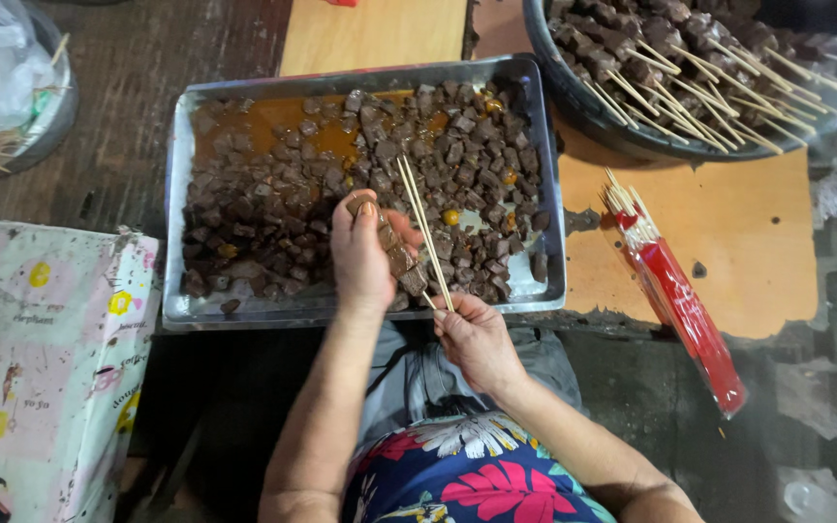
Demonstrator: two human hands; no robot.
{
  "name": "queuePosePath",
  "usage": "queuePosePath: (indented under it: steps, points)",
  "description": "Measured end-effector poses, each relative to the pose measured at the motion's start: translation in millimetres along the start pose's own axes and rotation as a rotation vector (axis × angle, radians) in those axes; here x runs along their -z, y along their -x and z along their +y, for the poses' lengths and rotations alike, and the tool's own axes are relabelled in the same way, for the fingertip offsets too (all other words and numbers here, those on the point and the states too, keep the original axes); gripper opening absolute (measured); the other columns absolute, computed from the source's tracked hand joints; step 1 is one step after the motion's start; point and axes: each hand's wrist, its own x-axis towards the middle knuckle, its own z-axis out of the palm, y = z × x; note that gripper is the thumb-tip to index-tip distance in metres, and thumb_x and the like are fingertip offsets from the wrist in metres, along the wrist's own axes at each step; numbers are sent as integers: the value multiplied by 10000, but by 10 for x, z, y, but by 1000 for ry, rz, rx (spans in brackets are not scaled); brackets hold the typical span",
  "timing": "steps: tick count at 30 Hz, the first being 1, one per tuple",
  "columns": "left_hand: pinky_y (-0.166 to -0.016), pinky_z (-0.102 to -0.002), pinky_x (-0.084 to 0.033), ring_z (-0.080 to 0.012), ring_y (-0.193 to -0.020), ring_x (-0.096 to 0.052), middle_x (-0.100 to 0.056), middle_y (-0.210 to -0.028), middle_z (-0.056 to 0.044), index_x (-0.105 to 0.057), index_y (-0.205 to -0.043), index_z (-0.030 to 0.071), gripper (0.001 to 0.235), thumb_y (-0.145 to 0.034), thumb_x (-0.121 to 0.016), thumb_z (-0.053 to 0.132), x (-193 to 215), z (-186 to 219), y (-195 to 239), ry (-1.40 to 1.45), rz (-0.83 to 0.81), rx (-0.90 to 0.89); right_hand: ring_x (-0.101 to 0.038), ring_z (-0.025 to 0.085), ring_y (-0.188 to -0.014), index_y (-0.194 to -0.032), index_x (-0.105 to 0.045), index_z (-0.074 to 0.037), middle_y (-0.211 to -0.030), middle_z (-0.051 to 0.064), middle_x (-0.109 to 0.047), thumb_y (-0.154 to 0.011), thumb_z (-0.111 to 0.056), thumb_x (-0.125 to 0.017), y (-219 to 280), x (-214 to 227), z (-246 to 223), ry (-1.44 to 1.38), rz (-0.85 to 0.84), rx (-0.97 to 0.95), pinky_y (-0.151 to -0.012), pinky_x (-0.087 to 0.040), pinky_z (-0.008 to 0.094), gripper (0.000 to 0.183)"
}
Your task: The person threads cooked meat cubes onto wooden skewers by hand, picking pieces from a metal tray and placing the completed skewers into a bucket.
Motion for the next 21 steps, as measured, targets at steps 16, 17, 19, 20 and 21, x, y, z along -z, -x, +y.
queuePosePath:
  steps: [16,17,19,20,21]
  points:
    - [-448,-285,-511,-123,-606,-600,-610,-865,-35,-499,-1178,45,403,-1087,-228,329,123,-130,-404,-686,-184,-253,-428,69,-444,-975,-690,-34,-711,30,-619,-976,-51,-644,-132,167,-176,13,123,85,-367,-297,226,48]
    - [-555,-330,-546,-193,-680,-614,-621,-877,-97,-562,-1140,35,360,-1122,-333,311,207,-119,-623,-778,-120,-348,-417,67,-440,-973,-689,-35,-706,28,-614,-972,-50,-639,-134,212,-230,1,147,97,-366,-287,223,52]
    - [-739,-397,-597,-281,-847,-688,-692,-966,-173,-647,-1132,13,269,-1094,-525,249,340,-68,-1113,-993,-34,-597,-433,61,-479,-990,-692,-33,-747,18,-627,-973,-44,-641,-116,296,-355,-36,165,138,-400,-304,219,54]
    - [-816,-418,-614,-299,-939,-748,-753,-1043,-187,-669,-1163,1,250,-1030,-610,204,378,-31,-1340,-1117,-13,-751,-442,58,-499,-998,-693,-31,-767,13,-633,-974,-41,-642,-132,313,-411,-53,174,160,-418,-313,217,57]
    - [-819,-447,-594,-343,-945,-732,-751,-1027,-206,-681,-1122,-4,230,-996,-662,187,359,-17,-1551,-1262,-15,-648,-447,63,-495,-997,-689,-36,-763,11,-629,-970,-43,-639,-169,310,-450,-51,183,157,-417,-318,219,57]
